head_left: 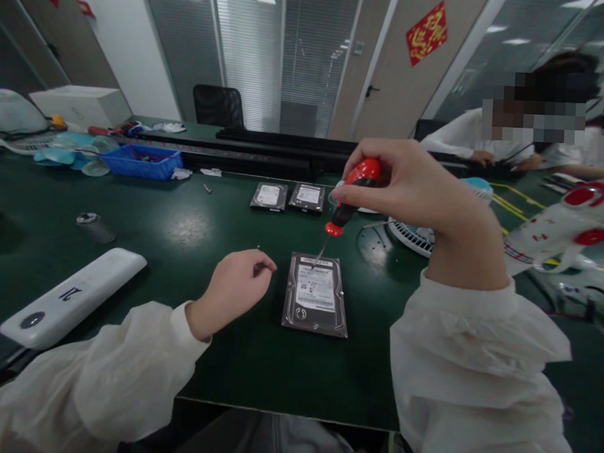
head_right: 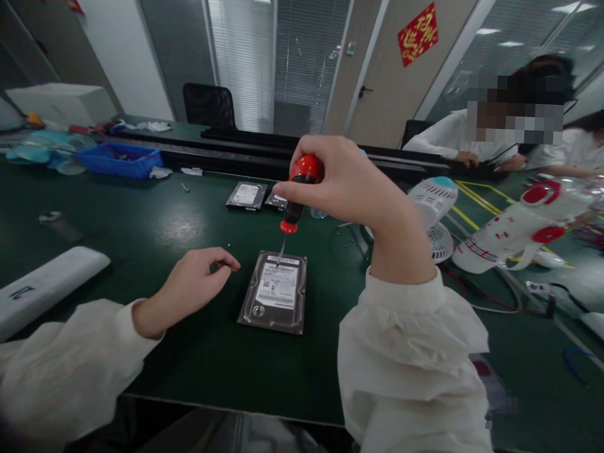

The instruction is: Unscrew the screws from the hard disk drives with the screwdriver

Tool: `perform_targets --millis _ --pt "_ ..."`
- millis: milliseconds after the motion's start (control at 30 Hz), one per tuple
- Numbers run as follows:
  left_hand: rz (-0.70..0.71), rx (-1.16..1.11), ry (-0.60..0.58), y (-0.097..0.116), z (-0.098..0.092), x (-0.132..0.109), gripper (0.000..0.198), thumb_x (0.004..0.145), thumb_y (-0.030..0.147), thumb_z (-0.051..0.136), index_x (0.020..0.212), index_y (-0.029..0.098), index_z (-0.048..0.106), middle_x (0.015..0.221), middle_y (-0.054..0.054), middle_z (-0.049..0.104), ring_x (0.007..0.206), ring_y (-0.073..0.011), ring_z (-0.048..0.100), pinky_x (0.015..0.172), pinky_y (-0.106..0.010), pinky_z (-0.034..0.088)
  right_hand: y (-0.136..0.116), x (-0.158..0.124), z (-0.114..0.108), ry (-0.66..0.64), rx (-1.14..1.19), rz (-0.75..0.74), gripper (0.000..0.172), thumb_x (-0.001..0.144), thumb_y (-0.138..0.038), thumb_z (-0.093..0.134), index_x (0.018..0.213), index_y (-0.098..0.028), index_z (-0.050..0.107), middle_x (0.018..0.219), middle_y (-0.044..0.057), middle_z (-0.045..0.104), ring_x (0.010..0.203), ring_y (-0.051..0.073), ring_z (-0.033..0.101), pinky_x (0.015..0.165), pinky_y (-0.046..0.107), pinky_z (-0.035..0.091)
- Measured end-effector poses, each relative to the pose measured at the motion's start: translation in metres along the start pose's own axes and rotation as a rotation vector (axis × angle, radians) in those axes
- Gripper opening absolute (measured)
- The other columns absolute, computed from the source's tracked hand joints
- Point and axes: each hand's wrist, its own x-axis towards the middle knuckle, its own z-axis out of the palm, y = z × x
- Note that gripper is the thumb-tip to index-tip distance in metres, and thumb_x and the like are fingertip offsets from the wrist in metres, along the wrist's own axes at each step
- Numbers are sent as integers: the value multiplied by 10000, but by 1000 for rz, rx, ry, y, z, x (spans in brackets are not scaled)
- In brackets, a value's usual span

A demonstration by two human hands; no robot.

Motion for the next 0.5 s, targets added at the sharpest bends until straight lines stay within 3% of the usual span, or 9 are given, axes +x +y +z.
perform_targets --millis 100,267,500 --pt "-29 -24 -95 0 4 -4 296 922 224 507 1025 221 785 1032 -29 797 898 -220 732 803 -374 581 -4 1 4 -33 15 -5 305 778 -472 784 820 -215 627 753 10 601 663 138 489 595 308 358" --pt "76 73 -76 13 5 -20 339 928 235 520 1151 226 774 1024 -31 798 846 -213 729 778 -355 583 -11 0 5 -43 -42 19 305 794 -480 769 832 -216 620 746 16 595 659 146 483 608 315 342" --pt "144 142 -98 17 6 -25 308 937 233 508 1064 256 787 996 -23 786 834 -210 721 682 -313 533 -17 -3 4 -26 -74 -29 213 837 -412 704 852 -226 600 769 22 599 684 162 491 641 325 353"
